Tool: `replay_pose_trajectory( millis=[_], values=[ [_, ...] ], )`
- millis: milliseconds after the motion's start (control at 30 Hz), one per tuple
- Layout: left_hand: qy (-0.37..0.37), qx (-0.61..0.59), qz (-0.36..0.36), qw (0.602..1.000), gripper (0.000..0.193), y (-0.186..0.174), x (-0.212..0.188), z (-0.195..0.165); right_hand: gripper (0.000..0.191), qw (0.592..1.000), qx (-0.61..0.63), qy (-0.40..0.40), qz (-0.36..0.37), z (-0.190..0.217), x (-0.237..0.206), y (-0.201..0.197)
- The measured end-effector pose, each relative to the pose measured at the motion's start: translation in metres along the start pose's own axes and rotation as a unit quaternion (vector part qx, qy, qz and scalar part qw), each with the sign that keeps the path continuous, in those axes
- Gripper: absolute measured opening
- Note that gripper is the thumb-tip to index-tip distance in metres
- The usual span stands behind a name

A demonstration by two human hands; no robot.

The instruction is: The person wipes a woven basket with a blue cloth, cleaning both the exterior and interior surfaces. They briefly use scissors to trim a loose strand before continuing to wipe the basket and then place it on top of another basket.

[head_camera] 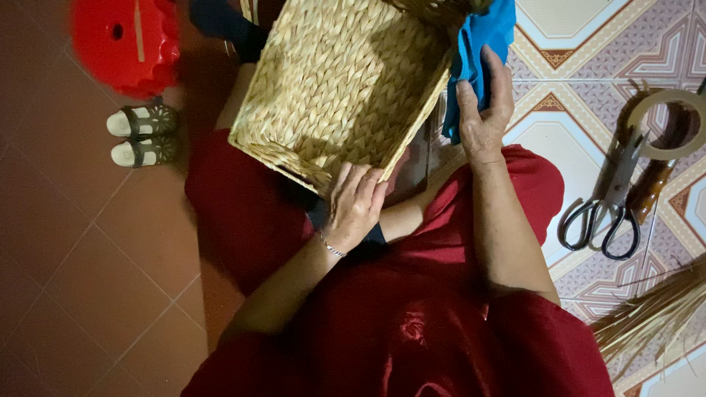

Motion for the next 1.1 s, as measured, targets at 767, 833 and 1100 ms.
replay_pose_trajectory(
  millis=[767, 833, 1100],
  values=[
    [-0.039, -0.042, -0.021, 0.998, 0.014, 0.008, 0.008, 0.009, 0.050, 0.999, -0.017, 0.015, -0.026, -0.001, 0.002, -0.003],
    [-0.033, -0.036, -0.024, 0.999, 0.016, 0.010, 0.011, 0.010, 0.049, 0.999, -0.020, 0.007, -0.033, 0.006, 0.006, -0.004],
    [-0.033, -0.028, -0.013, 0.999, 0.019, 0.018, 0.015, 0.015, 0.054, 0.969, -0.219, -0.117, -0.005, 0.079, -0.006, 0.010]
  ],
)
Point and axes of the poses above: each hand's wrist, its own x-axis towards the middle knuckle, its own y-axis out of the palm, z = x × y, the point moved 6 cm from there along x, towards the middle knuckle, and after that the axes turned 10 degrees about y, right-handed, at the moved point
